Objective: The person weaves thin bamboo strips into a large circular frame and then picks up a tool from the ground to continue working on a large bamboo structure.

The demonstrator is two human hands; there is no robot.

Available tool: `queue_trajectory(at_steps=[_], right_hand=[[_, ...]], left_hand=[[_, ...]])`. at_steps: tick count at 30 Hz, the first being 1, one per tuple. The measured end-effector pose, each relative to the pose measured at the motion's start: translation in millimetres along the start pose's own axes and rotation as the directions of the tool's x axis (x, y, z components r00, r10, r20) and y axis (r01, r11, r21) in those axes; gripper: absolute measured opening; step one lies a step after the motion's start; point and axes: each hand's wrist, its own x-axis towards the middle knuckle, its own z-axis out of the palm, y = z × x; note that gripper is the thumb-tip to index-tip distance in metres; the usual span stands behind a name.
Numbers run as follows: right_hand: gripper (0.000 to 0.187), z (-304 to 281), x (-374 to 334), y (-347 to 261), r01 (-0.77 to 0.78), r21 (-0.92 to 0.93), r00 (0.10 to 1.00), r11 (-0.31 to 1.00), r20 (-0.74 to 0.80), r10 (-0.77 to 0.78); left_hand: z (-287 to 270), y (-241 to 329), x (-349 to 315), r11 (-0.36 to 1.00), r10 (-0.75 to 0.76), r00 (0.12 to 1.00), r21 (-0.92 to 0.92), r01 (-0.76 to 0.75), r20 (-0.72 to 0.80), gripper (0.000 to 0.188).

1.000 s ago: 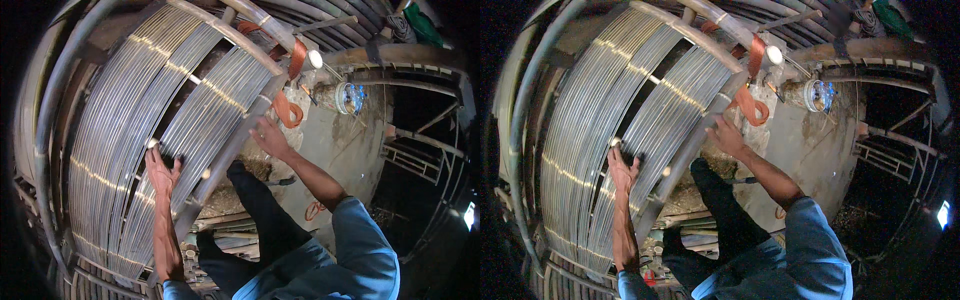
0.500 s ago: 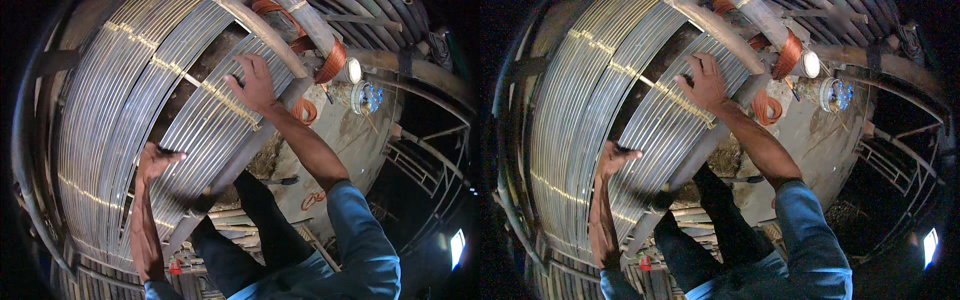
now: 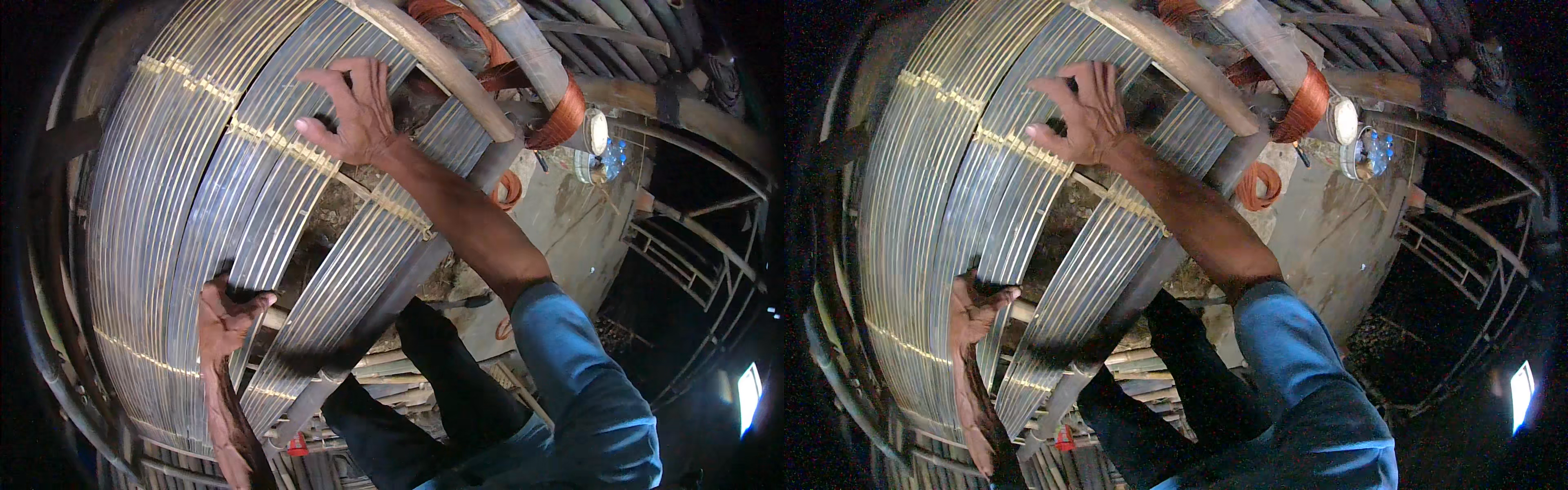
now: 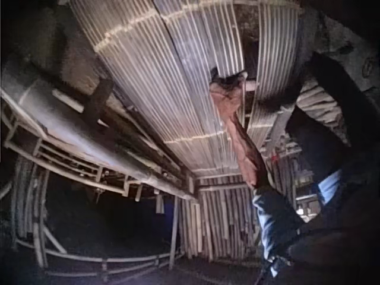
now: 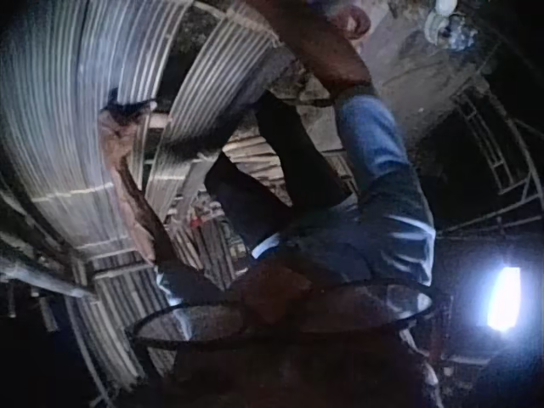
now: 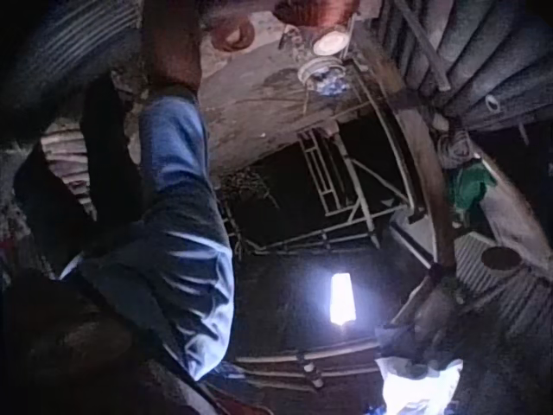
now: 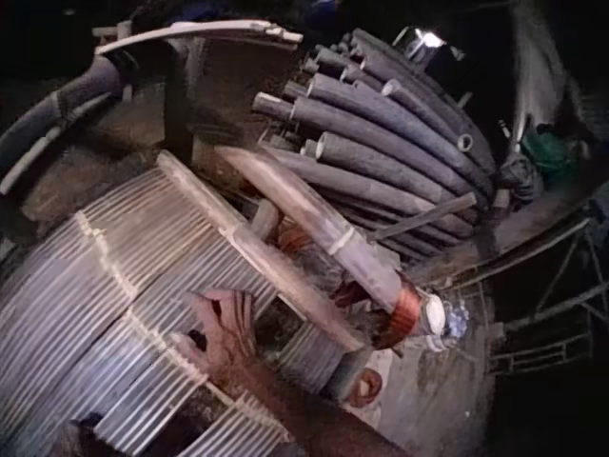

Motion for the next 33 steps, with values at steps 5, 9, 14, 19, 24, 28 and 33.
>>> queue_trajectory(at_steps=[5,9,14,19,24,28,33], right_hand=[[0.064,-24.2,-7.1,-1.2,-0.040,-0.066,0.999,0.997,0.017,0.041],[0.068,-72.0,-42.5,-7.7,-0.162,-0.071,0.981,0.984,0.098,0.169],[0.068,-92.6,-88.1,-28.9,-0.281,-0.124,0.910,0.952,0.280,0.305],[0.068,-89.0,-110.1,-25.4,-0.286,-0.130,0.916,0.949,0.252,0.311],[0.071,-83.2,-110.0,-29.7,-0.216,-0.091,0.960,0.972,0.159,0.228],[0.069,-64.3,-75.9,-21.1,-0.141,-0.015,0.986,0.990,0.089,0.142],[0.074,-44.1,-68.4,-23.1,-0.155,0.028,0.982,0.987,0.117,0.151]], left_hand=[[40.9,39.2,-46.1,0.935,0.158,0.949,0.351,-0.055,-0.272,0.052],[88.6,37.4,-76.1,0.883,0.325,0.889,0.440,-0.162,-0.324,0.052],[135.8,-31.4,-17.3,0.743,0.389,0.897,0.648,-0.171,-0.210,0.051],[127.7,-37.5,13.3,0.995,0.079,0.992,0.077,-0.071,-0.098,0.045],[118.8,-26.7,-5.5,0.929,-0.032,0.989,0.360,0.083,-0.143,0.026],[108.6,-13.7,-16.4,0.930,0.136,0.968,0.365,-0.052,-0.210,0.027],[87.1,-5.1,-31.1,0.982,0.140,0.982,0.143,-0.121,-0.129,0.018]])
